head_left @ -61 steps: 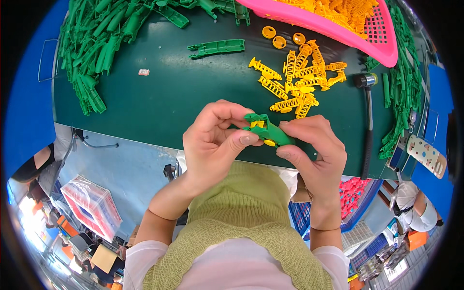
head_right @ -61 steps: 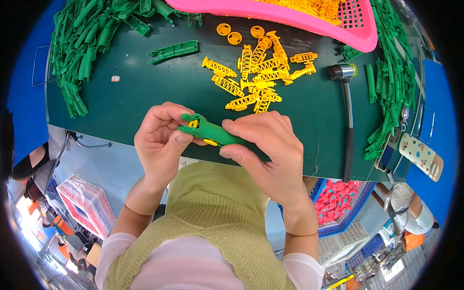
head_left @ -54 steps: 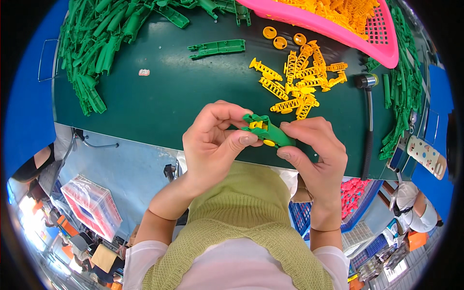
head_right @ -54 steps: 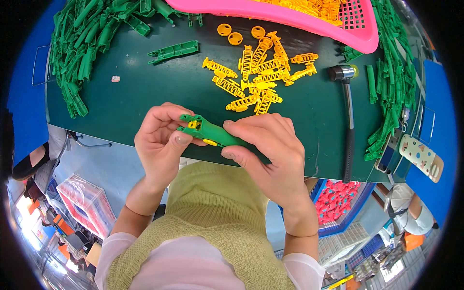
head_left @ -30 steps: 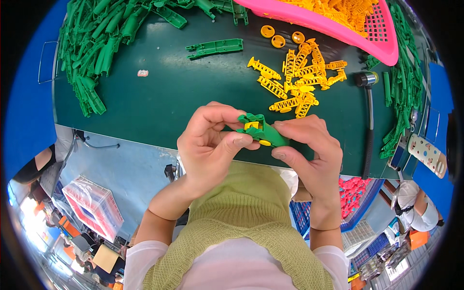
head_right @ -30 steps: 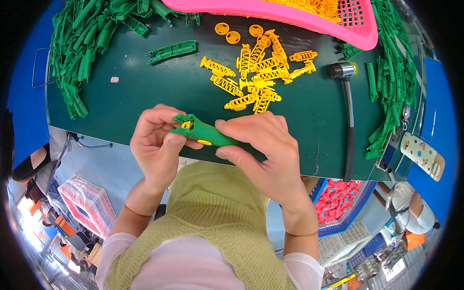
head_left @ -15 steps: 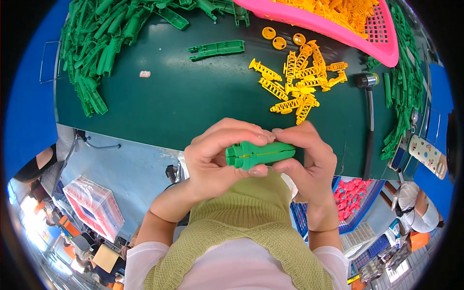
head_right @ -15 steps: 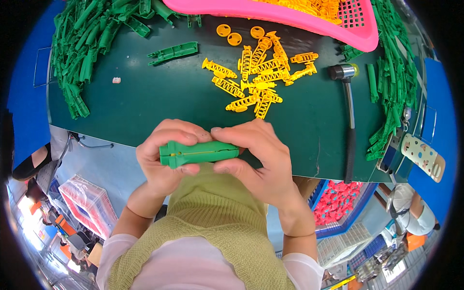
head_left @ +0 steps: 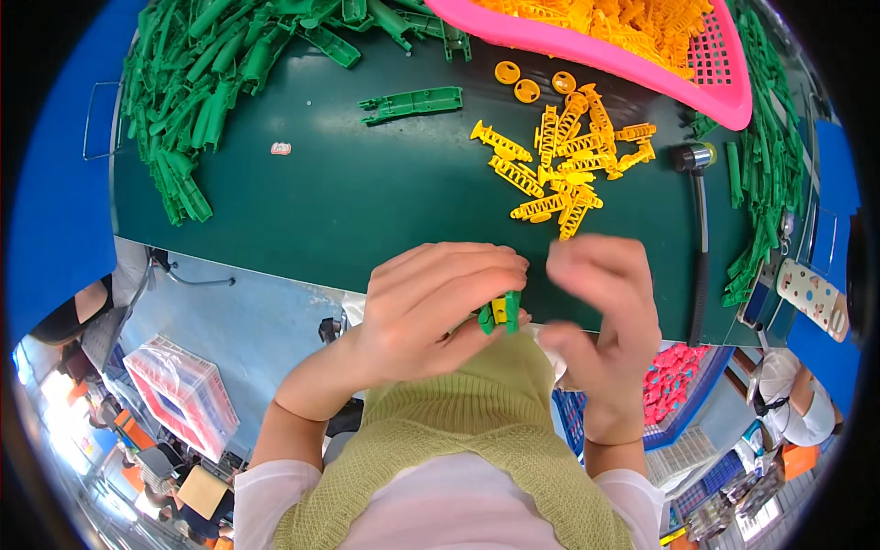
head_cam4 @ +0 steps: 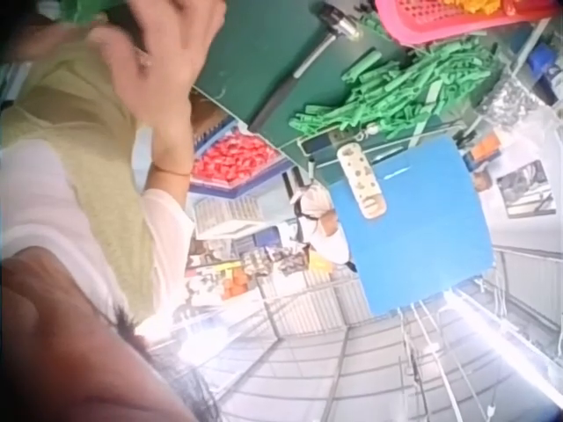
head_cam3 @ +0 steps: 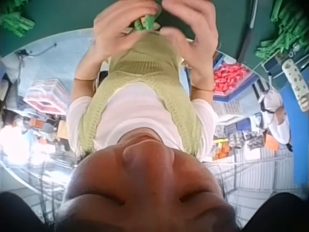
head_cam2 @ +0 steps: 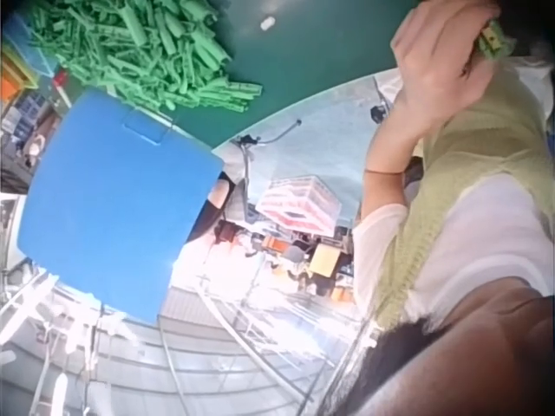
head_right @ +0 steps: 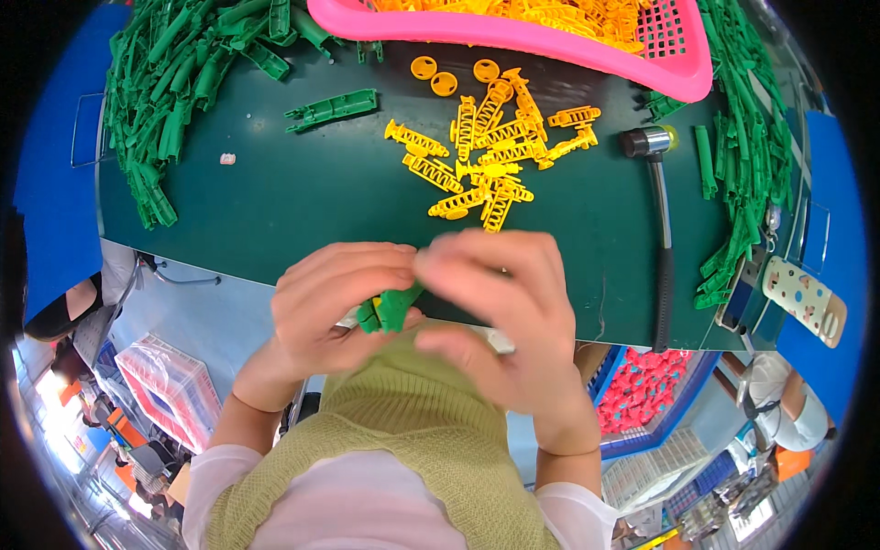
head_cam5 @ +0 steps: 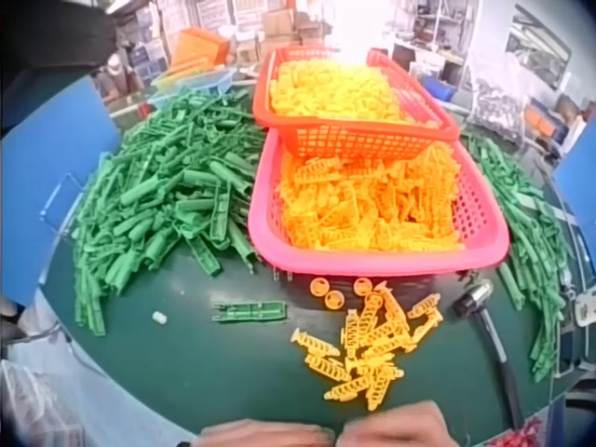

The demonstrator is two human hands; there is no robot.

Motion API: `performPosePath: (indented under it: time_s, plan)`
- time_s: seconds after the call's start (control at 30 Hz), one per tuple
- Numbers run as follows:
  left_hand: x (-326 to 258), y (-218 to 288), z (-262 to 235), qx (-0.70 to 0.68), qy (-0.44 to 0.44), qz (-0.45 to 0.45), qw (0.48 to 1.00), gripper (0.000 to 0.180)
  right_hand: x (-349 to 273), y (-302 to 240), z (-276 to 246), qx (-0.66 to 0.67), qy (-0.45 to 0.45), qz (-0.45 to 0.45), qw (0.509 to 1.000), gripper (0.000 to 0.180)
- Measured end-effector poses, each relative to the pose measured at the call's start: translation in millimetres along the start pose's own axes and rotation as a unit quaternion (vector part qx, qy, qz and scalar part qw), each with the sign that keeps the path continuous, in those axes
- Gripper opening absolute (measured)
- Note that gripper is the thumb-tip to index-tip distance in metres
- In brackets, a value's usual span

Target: Assembling green and yellow plastic toy components at a factory workbench using hands and a small hammer.

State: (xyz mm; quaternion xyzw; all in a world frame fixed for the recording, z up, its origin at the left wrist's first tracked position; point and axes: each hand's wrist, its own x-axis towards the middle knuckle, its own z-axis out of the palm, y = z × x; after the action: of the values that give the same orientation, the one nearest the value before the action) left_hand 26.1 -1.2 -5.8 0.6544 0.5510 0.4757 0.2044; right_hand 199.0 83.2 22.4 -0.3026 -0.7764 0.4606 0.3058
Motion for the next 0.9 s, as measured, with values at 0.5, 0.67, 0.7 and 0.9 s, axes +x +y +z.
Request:
performPosePath:
  time_s: [0.5, 0.67, 0.7, 0.9]
  plan:
    - [2, 10, 1, -0.03, 0.008, -0.015, 0.999, 0.024, 3, 11, 6, 0.087, -0.036, -0.119, 0.988, 0.029]
    - [3, 8, -4, -0.055, -0.002, -0.039, 0.998, 0.026, 2, 8, 4, 0.102, 0.02, -0.049, 0.993, 0.03]
    - [2, 6, -4, -0.038, -0.014, -0.009, 0.999, 0.028, 1, 10, 2, 0.102, 0.019, -0.048, 0.993, 0.03]
    - [-1, 5, 1, -0.013, -0.009, 0.044, 0.999, 0.036, 0, 14, 0, 0.025, -0.017, -0.134, 0.99, 0.031]
